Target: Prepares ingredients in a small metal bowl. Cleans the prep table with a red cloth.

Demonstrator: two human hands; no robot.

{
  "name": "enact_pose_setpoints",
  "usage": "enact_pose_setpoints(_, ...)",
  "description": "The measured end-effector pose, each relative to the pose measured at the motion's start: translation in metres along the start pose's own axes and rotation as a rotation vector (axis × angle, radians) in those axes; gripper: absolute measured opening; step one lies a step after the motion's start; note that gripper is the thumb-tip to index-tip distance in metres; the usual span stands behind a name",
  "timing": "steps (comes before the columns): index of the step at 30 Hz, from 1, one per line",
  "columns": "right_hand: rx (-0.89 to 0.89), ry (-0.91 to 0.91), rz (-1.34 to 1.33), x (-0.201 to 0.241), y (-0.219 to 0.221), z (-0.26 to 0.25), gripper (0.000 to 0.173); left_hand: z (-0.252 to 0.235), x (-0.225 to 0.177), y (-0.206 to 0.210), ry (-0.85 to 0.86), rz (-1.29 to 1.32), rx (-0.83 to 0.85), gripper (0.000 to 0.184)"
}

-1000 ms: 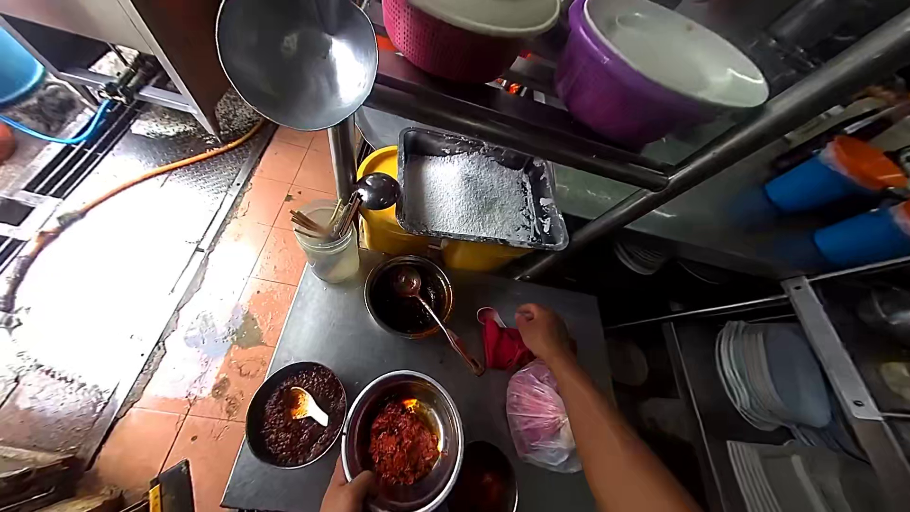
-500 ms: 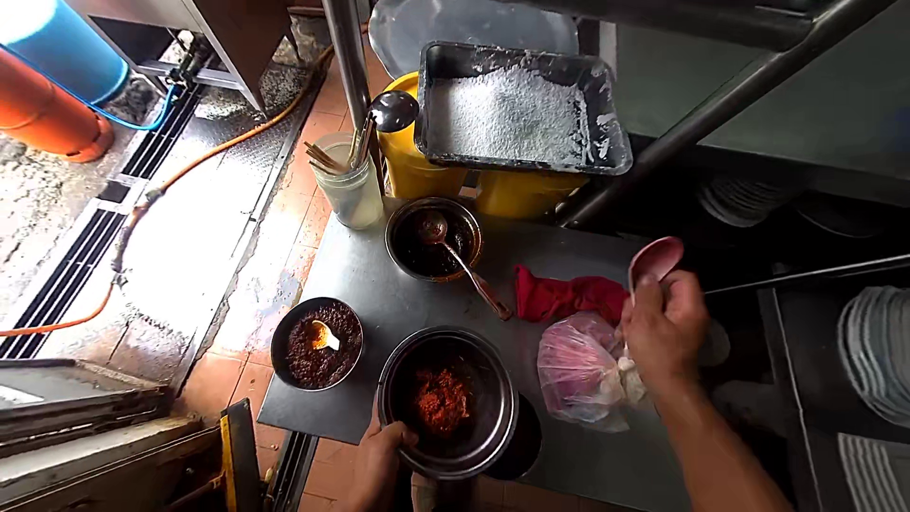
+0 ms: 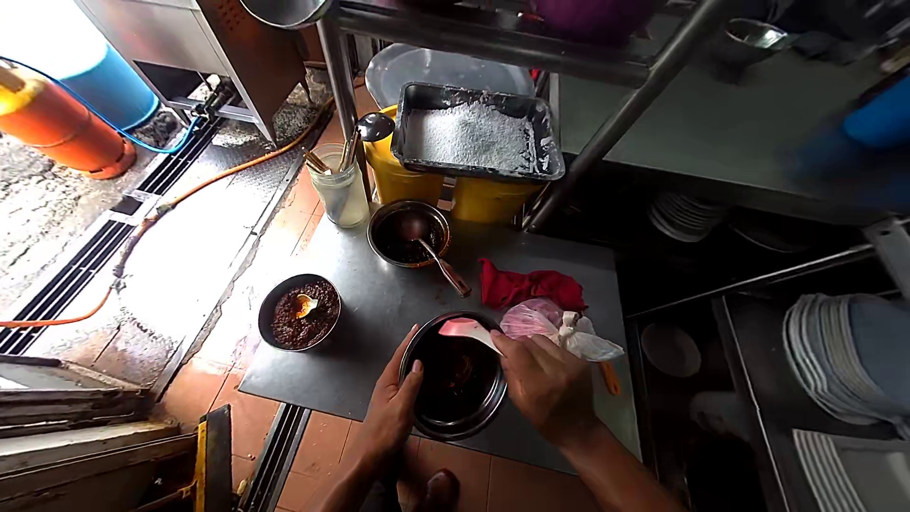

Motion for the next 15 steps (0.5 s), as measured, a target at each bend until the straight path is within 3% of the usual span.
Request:
enact_pose_setpoints(5,0.018,0.002,-0.059,-0.001,0.024,0.016,0.028,-0.006,-0.004,0.004,0.115,-0.088,0.062,0.047)
enact_pose_setpoints(11,0.156,-0.036,-0.066,-0.005,0.020,0.022,0.025,-0.023,-0.032,0.001,0.372,-0.402,0.085,0.048)
enact_pose_setpoints(15,0.027,0.056,-0.014,-0.012,-0.003,0.012,0.027,-0.021,-0.048,0.006,0.511,-0.545,0.090,0.047)
Point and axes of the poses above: each hand's wrist, its own z-axis away from the middle knuckle, its own y-axis out of the palm, x = y × z, the point moved 10 cm from there along -z, towards the middle knuckle, and after that the axes turned 9 degrees about y, right-handed, at the moved point
